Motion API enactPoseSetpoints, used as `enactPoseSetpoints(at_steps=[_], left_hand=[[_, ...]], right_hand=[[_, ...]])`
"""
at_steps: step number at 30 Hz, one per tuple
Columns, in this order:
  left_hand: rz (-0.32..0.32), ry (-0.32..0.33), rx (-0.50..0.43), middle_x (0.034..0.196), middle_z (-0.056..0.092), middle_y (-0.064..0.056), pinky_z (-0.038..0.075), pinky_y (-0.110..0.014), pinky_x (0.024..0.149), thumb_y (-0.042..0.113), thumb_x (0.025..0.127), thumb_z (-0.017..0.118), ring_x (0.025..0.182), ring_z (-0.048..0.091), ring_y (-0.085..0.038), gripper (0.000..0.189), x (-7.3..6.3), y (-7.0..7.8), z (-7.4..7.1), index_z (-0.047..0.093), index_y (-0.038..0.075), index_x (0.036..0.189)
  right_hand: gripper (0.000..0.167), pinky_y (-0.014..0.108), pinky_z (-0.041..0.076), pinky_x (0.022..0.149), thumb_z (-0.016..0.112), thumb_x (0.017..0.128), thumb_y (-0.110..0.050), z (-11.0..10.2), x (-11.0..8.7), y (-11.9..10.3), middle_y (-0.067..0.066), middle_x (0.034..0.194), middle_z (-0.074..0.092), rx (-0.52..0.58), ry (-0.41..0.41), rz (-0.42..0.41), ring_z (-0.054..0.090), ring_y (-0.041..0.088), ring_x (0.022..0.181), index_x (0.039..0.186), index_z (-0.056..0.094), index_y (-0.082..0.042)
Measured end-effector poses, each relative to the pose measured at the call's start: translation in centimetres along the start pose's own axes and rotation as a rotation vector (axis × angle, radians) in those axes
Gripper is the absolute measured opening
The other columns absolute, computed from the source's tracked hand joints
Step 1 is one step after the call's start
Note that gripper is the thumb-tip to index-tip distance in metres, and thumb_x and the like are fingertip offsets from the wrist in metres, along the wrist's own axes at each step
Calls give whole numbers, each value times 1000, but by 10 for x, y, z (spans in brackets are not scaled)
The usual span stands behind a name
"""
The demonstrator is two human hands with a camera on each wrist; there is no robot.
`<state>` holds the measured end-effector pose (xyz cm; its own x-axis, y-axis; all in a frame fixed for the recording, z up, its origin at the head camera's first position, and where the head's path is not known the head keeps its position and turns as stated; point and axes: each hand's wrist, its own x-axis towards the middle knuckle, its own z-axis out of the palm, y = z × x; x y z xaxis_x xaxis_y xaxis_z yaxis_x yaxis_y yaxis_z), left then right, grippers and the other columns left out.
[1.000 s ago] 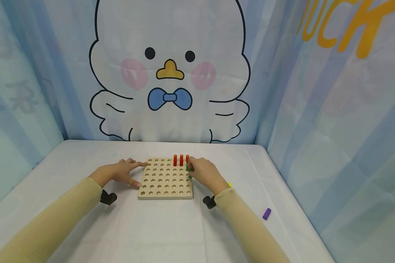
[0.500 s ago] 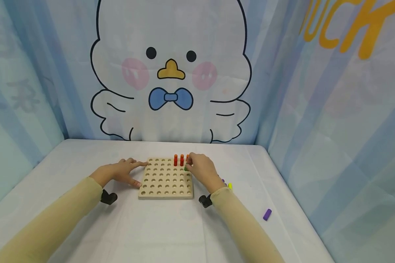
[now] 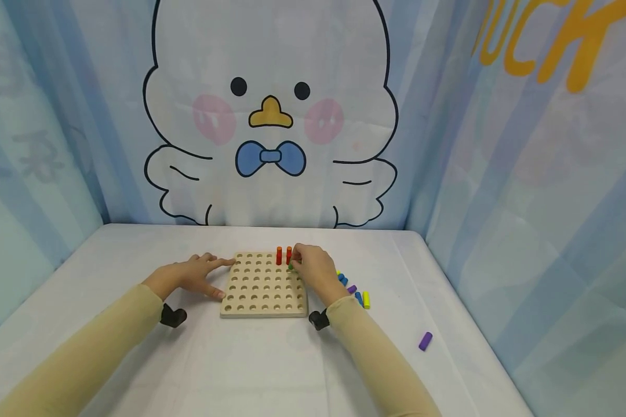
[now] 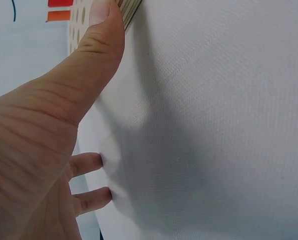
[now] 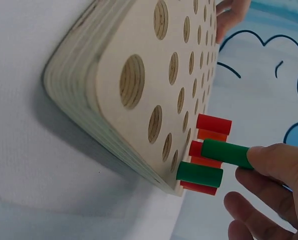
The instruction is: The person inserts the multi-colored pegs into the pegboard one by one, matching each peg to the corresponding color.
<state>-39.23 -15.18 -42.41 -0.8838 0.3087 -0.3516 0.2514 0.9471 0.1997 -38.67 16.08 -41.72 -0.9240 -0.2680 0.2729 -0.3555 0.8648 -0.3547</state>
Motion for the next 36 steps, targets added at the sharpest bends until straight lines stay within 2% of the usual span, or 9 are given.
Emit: enactPoseSetpoints(at_steps=[6, 13, 21, 28, 36], left_hand=[[-2, 1, 1, 166, 25, -26, 29, -83, 106, 74, 80, 72, 150, 24, -57, 104, 1, -1, 3, 27, 33, 164], [-3, -1, -8, 167, 24, -25, 28, -84, 107, 75, 80, 72, 150, 23, -57, 105, 2, -1, 5, 27, 33, 164], [-1, 1, 0, 167, 24, -25, 28, -83, 108, 74, 81, 71, 150, 24, -56, 103, 1, -1, 3, 26, 34, 165], [0, 2, 6, 166, 25, -26, 28, -83, 107, 75, 81, 72, 150, 25, -57, 104, 2, -3, 2, 26, 33, 164], [11, 0, -2, 167, 24, -26, 29, -83, 107, 75, 81, 71, 150, 24, -56, 103, 0, -2, 1, 26, 33, 164]], right_hand=[[6, 38, 57, 83, 74, 97, -19, 7, 1, 0, 0, 102, 77, 5, -5, 7, 67, 16, 88, 94, 71, -16], [5, 37, 57, 84, 74, 97, -20, 13, 1, 0, 0, 101, 77, 10, -28, 31, 65, 16, 84, 95, 72, -17], [4, 35, 54, 77, 74, 98, -19, 11, 2, 1, -2, 93, 75, 6, -30, 33, 62, 15, 78, 95, 73, -16], [7, 34, 54, 75, 71, 100, -19, 9, 6, -4, -1, 94, 75, -9, -33, 29, 62, 15, 78, 100, 76, -15], [6, 33, 50, 70, 72, 99, -21, 11, 7, -10, -2, 87, 70, -4, -59, 68, 59, 16, 75, 96, 69, -17]])
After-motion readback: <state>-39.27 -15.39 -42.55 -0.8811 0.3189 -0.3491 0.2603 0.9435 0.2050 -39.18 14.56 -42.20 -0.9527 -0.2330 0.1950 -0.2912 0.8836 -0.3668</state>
